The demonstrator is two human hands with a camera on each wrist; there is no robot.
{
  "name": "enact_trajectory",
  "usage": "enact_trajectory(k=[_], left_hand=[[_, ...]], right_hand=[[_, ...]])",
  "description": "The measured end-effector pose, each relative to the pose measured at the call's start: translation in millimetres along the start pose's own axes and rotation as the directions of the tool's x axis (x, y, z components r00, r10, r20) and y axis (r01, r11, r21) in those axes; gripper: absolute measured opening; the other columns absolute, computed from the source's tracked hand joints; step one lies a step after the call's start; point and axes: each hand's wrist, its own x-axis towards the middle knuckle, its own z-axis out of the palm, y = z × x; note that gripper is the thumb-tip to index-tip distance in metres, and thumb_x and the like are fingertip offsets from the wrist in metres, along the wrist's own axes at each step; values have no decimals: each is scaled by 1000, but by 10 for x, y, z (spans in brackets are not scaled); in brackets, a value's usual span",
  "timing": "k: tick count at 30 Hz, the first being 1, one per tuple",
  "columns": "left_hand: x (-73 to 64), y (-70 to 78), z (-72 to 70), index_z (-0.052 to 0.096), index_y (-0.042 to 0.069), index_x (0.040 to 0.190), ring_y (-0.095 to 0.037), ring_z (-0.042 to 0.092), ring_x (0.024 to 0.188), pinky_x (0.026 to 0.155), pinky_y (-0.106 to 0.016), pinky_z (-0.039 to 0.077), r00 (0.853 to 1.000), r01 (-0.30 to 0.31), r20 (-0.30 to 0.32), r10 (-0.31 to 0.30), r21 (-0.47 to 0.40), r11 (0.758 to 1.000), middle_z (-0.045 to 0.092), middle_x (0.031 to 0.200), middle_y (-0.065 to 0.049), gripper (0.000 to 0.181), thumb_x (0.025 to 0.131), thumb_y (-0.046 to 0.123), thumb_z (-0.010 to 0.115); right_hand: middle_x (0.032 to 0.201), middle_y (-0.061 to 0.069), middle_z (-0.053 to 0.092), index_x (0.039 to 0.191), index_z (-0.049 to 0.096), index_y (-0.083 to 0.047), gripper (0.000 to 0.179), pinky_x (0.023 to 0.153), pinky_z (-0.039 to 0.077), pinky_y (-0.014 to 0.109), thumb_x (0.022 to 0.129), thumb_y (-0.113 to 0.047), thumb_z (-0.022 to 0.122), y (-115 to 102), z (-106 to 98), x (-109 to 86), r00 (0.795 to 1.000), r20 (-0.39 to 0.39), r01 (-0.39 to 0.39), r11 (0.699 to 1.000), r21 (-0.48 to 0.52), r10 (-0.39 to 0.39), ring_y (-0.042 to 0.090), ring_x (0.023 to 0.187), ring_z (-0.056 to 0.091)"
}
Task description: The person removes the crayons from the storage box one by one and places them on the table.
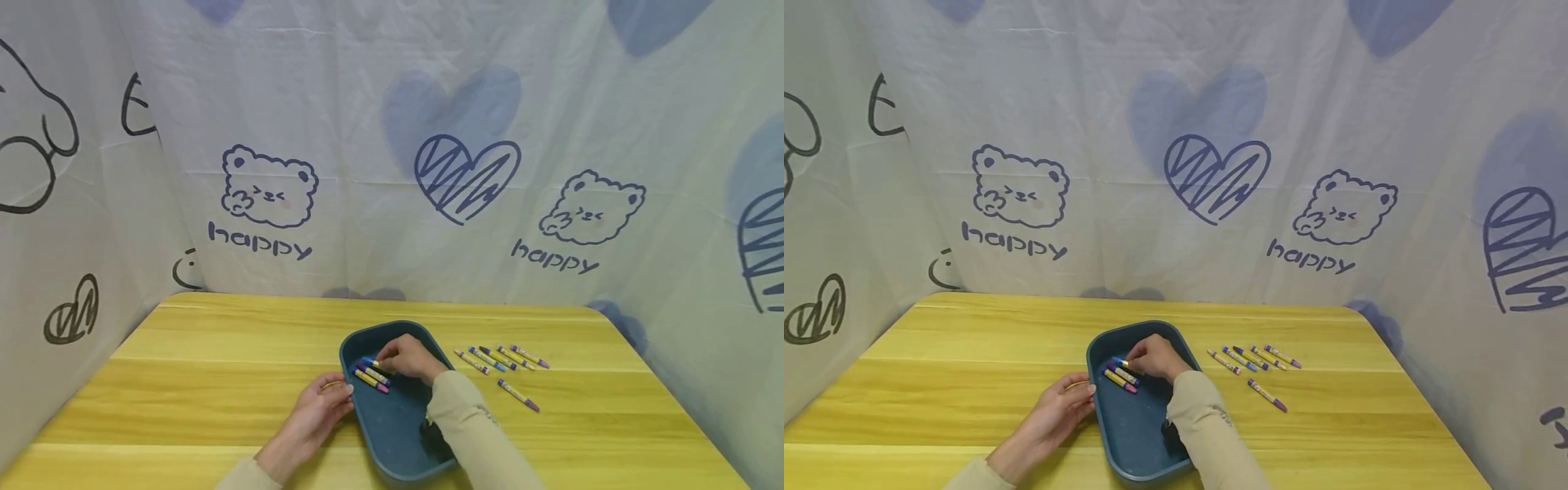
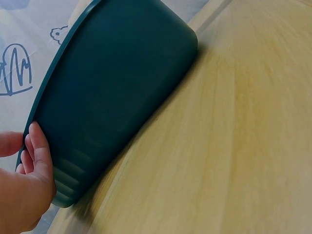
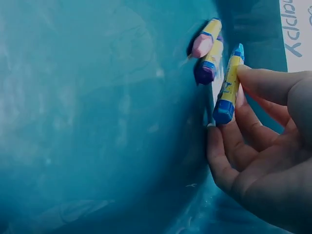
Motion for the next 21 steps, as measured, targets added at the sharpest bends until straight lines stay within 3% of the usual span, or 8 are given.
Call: enact_trajectory(k=[15, 21], left_hand=[[6, -4, 0, 39, -4, 115, -10, 56, 75, 73, -23, 51, 1000, 6, 2, -6, 3, 1000, 56, 86, -2, 26, 92, -6, 51], [11, -7, 2, 39, -4, 115, -10, 56, 75, 73, -23, 51, 1000, 6, -3, -6, 2, 1000, 56, 85, -2, 25, 93, -6, 51]], right_hand=[[84, 1, 66, 92, 72, -2, 7, 65, 49, 27, 88, -7, 68, -136, -137, -16, 999, 9, 39, 996, -81, -39, 10, 71, 56], [85, 2, 67, 96, 72, -2, 9, 65, 50, 27, 89, -8, 68, -261, -268, -60, 1000, -6, 24, 999, -42, -25, 12, 73, 58]])
